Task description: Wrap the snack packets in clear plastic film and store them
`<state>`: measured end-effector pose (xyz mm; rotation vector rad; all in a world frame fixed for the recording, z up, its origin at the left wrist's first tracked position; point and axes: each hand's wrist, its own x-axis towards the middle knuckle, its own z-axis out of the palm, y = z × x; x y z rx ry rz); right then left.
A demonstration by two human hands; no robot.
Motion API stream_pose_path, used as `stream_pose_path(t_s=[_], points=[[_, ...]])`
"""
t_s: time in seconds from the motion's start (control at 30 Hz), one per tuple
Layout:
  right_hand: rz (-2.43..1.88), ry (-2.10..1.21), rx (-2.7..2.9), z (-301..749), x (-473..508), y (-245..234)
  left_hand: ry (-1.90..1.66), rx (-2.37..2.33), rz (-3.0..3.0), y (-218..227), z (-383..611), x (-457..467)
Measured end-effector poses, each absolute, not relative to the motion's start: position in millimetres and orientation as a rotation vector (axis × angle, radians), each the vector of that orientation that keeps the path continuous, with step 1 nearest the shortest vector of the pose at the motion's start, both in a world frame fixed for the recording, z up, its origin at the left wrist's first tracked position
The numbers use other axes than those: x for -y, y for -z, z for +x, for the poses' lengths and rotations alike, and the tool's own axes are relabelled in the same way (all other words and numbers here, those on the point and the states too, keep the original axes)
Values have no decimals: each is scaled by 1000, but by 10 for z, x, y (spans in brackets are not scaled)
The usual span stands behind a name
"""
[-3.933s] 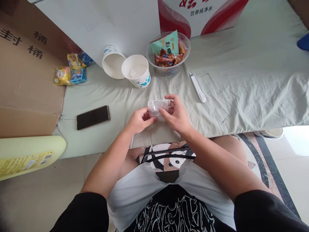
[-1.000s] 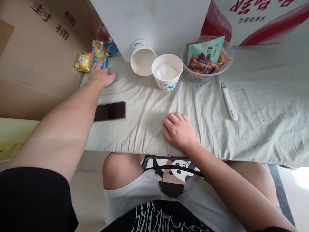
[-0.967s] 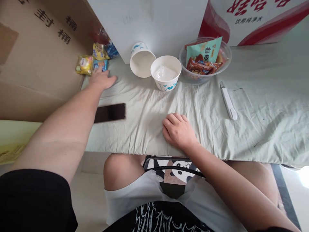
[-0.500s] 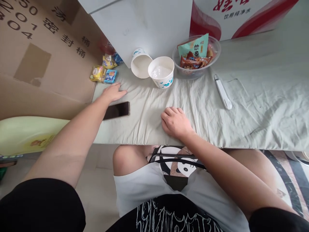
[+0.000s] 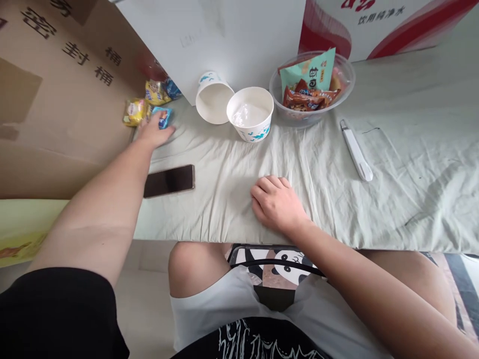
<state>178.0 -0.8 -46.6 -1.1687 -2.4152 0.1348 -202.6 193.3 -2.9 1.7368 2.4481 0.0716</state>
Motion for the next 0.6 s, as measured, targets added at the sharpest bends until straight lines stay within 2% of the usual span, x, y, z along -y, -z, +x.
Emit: stream_pose_path(t_s=[0.13,0.33,0.5,0.6], points=[[-1170,-129,2420,1767,4,455,-241,-2580,1641,85,-1997,-1965],[-1189,-178,2430,1771,3,473,-331,-2501,1731,5,-1828,-1825],[-1202,-328,2348,1800,-2,505,-536,-2243,1850,-93,-1410,-1297],[-1191,-490,2182,1850,-23,529,-745,-1887,1975,-148,-1084,-876]])
